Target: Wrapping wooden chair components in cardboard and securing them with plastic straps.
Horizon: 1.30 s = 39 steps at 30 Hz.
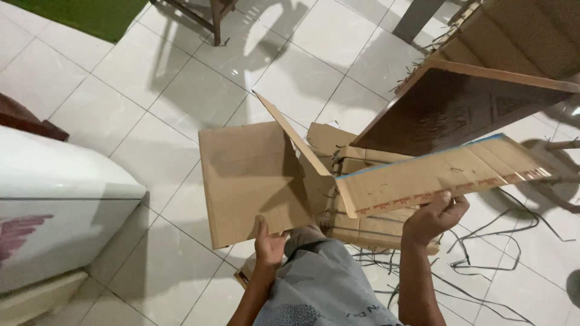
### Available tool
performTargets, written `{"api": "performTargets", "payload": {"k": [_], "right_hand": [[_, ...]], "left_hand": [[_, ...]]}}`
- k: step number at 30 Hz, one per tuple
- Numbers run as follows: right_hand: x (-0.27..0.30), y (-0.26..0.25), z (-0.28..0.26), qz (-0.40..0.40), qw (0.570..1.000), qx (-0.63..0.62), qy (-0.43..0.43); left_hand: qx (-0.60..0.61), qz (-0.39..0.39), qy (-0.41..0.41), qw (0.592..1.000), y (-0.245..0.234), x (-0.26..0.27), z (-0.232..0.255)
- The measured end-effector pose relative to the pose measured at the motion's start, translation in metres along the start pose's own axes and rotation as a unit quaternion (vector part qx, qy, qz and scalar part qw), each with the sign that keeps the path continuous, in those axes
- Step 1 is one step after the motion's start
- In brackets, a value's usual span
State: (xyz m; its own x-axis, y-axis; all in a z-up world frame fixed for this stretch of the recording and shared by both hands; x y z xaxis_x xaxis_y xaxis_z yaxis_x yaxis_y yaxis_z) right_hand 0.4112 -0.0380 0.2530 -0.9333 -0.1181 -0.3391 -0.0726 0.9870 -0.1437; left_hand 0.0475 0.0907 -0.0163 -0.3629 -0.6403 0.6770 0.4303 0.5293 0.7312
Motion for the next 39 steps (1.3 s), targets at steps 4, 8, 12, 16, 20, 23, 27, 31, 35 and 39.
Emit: {"api": "performTargets", "payload": {"k": [4,8,12,16,20,23,27,31,35,39], "right_hand": [[-0.017,0.024,0.013,0.036,0.998,-0.044,0.018],[-0.033,0.043,0.041,0.074,0.996,-0.035,0.029],[-0.047,0.066,0.056,0.108,0.989,-0.066,0.074],[-0.064,0.081,0.045,0.143,0.98,-0.112,0.081],[-0.071,0.086,0.057,0.188,0.97,-0.117,0.096],[-0.071,0.094,0.057,0.231,0.96,-0.116,0.109],[-0.079,0.117,0.061,0.283,0.944,-0.113,0.124],[-0.07,0.121,0.067,0.332,0.932,-0.088,0.117],[-0.053,0.134,0.066,0.399,0.905,-0.087,0.121],[-0.052,0.146,0.054,0.415,0.897,-0.118,0.093]], "left_hand": [[-0.064,-0.129,-0.003,0.99,0.097,-0.03,0.003],[-0.073,-0.136,-0.021,0.988,0.129,-0.117,-0.004],[-0.099,-0.123,-0.076,0.985,0.128,-0.196,-0.023],[-0.145,-0.068,-0.108,0.981,0.218,-0.192,-0.046],[-0.179,-0.054,-0.165,0.968,0.238,-0.225,-0.069],[-0.194,-0.038,-0.208,0.958,0.253,-0.253,-0.083],[-0.212,-0.109,-0.259,0.936,0.313,-0.289,-0.102],[-0.235,-0.208,-0.319,0.894,0.367,-0.294,-0.11],[-0.253,-0.258,-0.344,0.867,0.389,-0.311,-0.116],[-0.322,-0.176,-0.395,0.842,0.388,-0.337,-0.14]]}}
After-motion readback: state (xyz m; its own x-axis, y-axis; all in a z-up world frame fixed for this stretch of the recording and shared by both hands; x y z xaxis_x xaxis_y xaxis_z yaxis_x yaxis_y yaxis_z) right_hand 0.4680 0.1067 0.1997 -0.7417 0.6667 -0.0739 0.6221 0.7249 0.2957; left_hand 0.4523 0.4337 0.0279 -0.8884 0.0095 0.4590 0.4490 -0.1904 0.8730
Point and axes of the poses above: each hand's wrist, its own x-axis away from the middle knuckle, its own y-axis out of the palm, z = x × y, the point moved 7 cm from there along -x, towards the middle knuckle, and after that the axes turned 9 degrees about x, right-handed, at the moved point
